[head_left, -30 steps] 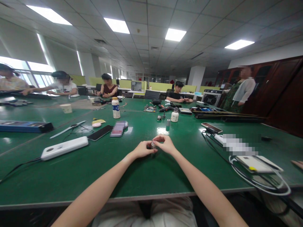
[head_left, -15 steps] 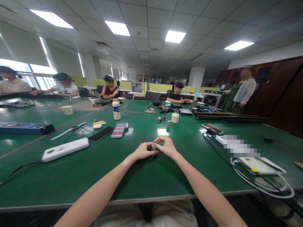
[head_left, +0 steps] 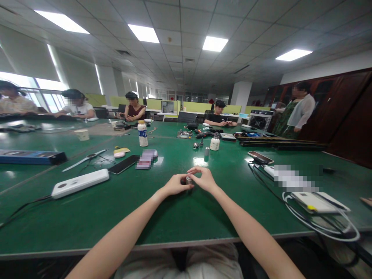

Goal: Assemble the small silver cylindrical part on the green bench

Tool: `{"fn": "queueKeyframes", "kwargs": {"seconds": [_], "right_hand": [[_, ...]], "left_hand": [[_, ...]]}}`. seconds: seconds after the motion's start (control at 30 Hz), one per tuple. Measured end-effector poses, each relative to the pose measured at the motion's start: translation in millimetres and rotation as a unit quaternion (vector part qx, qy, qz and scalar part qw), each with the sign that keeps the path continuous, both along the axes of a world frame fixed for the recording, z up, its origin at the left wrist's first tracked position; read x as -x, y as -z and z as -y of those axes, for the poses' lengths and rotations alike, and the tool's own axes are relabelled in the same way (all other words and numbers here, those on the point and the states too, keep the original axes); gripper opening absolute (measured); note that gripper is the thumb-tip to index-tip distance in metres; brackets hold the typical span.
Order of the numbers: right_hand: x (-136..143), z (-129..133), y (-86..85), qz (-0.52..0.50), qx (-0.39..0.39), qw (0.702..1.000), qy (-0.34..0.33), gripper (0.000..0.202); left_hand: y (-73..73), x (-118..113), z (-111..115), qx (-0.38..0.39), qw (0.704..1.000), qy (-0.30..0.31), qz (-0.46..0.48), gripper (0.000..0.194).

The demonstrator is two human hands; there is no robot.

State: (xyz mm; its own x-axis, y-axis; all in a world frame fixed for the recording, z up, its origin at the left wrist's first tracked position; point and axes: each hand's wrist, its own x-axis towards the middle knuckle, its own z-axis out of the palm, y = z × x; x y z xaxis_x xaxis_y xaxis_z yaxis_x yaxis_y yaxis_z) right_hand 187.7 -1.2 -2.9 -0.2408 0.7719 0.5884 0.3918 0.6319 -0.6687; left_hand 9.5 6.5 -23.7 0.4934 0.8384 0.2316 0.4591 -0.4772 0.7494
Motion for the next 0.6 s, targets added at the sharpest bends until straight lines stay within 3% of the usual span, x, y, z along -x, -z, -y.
{"fn": "queueKeyframes", "kwargs": {"seconds": [0.13,0.27,0.4,0.6], "right_hand": [[-8.7,-14.1,4.8,-0.037,-0.016,0.999,0.035,0.01],[-26.3,-33.5,20.3,0.007,0.034,0.997,0.064,0.007],[-38.8,-45.0,35.1,0.084,0.099,0.991,0.027,0.007],[-38.7,-45.6,38.8,0.097,0.112,0.989,0.008,0.013]], "left_hand": [[-1.4,0.2,0.6,-0.005,1.0,-0.007,-0.015,0.037],[-3.3,0.4,2.7,-0.009,1.0,-0.011,-0.019,0.039],[-3.9,0.2,3.9,-0.015,1.0,-0.007,-0.017,0.037],[-2.8,0.0,2.9,-0.02,1.0,-0.007,-0.02,0.038]]}}
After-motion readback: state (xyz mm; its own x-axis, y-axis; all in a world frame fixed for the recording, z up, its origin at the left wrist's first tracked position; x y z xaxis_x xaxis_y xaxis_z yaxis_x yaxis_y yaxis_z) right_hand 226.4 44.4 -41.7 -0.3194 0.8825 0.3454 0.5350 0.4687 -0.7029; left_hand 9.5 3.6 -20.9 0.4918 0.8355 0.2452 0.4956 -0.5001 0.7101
